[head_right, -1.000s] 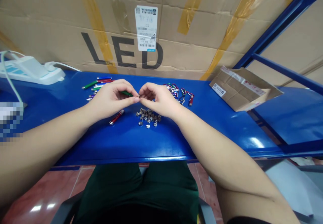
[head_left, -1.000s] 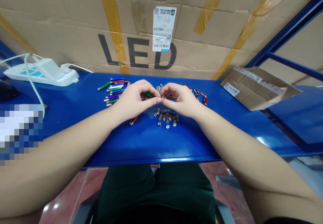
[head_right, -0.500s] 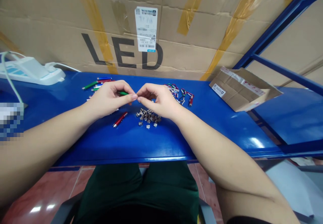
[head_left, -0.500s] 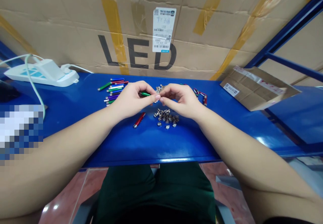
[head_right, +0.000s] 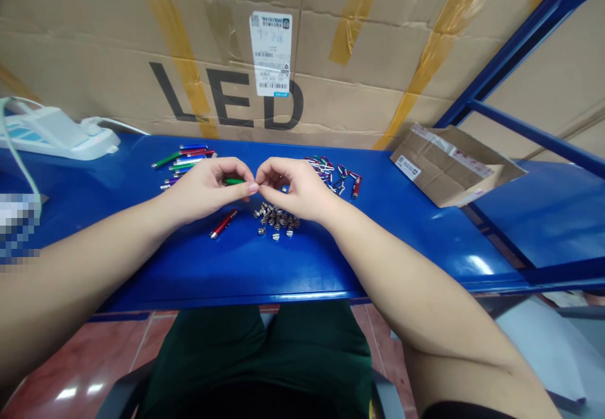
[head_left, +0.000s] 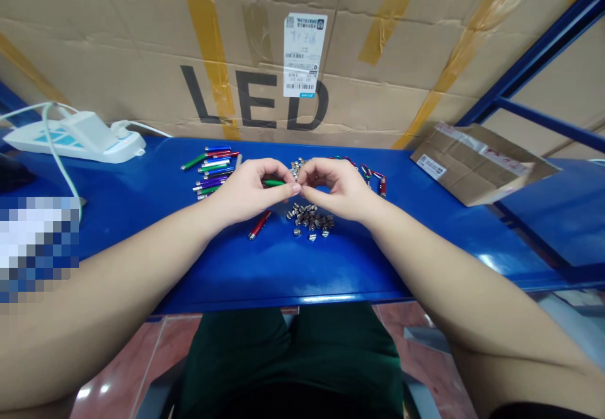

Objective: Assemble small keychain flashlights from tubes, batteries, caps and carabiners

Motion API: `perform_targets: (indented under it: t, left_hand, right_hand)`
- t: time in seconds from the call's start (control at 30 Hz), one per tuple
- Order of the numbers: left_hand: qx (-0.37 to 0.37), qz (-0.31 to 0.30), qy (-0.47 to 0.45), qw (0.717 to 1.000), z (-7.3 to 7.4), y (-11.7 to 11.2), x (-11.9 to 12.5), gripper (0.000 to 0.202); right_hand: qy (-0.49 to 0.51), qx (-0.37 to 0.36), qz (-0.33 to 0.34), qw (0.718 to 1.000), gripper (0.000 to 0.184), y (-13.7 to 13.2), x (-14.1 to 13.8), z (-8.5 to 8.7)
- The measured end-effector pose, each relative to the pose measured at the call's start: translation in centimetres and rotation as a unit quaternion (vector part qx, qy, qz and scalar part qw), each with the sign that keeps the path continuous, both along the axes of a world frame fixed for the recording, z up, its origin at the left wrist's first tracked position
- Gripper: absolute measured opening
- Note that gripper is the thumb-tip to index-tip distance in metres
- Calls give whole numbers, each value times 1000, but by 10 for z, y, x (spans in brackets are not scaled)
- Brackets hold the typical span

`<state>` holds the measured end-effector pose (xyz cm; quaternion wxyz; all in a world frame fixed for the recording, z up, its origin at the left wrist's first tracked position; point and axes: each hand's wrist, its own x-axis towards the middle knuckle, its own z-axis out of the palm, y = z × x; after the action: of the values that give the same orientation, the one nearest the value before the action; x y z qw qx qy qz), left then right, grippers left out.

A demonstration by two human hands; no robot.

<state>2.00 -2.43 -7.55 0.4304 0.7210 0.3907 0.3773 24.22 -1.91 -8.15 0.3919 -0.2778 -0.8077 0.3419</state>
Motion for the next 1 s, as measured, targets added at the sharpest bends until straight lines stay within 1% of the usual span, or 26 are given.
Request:
perform_targets:
  t: [0.1, 0.27, 0.4, 0.47, 0.57, 0.67, 0.73, 0.87, 1.0]
  left_hand:
    - [-4, -13, -43, 999, -1, -1, 1, 31]
    - [33, -19, -72, 997, -2, 0, 1, 23]
    - [56, -22, -63, 996, -2, 1, 0, 23]
    - [55, -25, -59, 996, -2, -1, 1, 24]
    - [47, -43, -60, 996, -1, -4, 2, 26]
    - [70, -56, -46, 995, -2, -6, 3, 25]
    - [87, -53, -44, 994, -3, -5, 3, 25]
    - [95, -47, -51, 993, -6, -3, 2, 28]
    - [113, -45, -38, 992, -6, -3, 1, 25]
  right_hand:
    - [21, -27, -4, 999, 19, 0, -1, 1]
    - [52, -73, -3, 996, 24, 1, -1, 2]
    - [62, -80, -9, 995, 27, 2, -1, 2]
    - [63, -78, -9, 995, 27, 2, -1, 2]
    - [75, -83, -3, 994, 29, 3, -1, 2]
    - [90, -94, 6, 991, 32, 4, -1, 3]
    - [97, -99, 11, 990, 33, 5, -1, 3]
    - [103, -116, 25, 988, 31, 7, 0, 3]
    - [98, -125, 23, 987, 29, 8, 0, 3]
